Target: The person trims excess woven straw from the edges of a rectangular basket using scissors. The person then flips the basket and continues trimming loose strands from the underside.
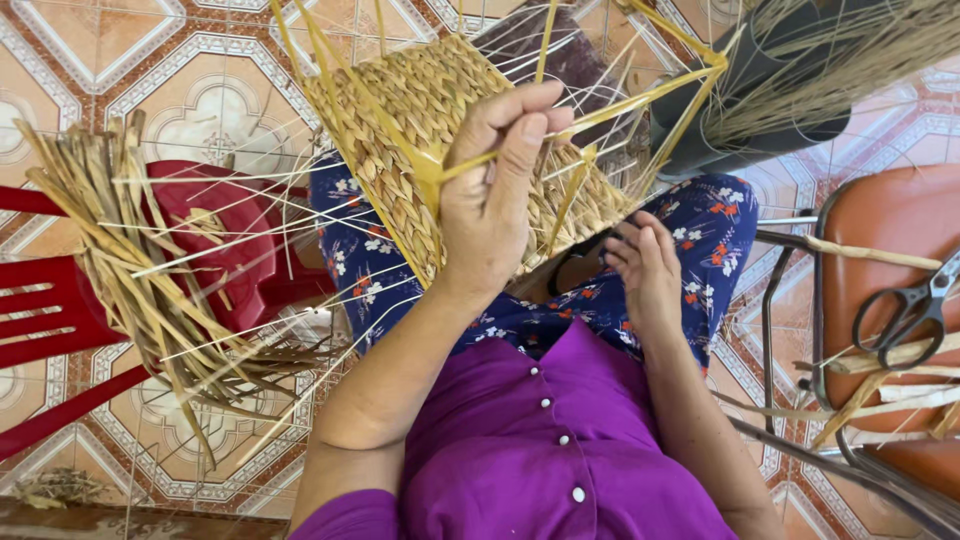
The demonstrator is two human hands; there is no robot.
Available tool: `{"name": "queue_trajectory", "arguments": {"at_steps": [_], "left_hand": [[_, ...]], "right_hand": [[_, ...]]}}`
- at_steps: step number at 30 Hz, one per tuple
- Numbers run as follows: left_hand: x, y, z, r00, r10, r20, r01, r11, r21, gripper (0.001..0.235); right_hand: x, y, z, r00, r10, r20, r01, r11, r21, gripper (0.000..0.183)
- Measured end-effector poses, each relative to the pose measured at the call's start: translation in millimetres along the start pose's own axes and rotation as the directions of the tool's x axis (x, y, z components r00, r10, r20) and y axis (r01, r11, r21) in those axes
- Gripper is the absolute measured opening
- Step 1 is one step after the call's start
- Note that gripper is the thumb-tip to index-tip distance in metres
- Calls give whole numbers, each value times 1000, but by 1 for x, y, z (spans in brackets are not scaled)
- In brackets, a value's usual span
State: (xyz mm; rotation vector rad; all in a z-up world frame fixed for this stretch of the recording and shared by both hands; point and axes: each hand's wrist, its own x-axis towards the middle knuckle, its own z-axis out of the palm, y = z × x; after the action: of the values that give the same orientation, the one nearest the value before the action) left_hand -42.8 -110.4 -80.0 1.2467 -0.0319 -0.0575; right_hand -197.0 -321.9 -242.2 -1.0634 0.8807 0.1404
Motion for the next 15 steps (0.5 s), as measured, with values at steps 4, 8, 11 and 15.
{"name": "queue_trajectory", "arguments": {"at_steps": [4,8,11,15], "left_hand": [[7,36,-3,1000,5,-24,-5,1000,-8,21],[11,82,-19,997,-26,67,31,997,-73,22],[29,104,-44,980,-23,199,73,967,-242,23],[72,98,-77,859,115,498,174,851,-496,24]], "right_hand": [[39,19,-5,971,117,209,-145,981,127,45],[67,-13,14,917,176,359,-323,855,405,71],[79,-62,31,892,83,445,-269,888,372,97],[68,-102,37,787,-119,605,-320,761,565,88]]}}
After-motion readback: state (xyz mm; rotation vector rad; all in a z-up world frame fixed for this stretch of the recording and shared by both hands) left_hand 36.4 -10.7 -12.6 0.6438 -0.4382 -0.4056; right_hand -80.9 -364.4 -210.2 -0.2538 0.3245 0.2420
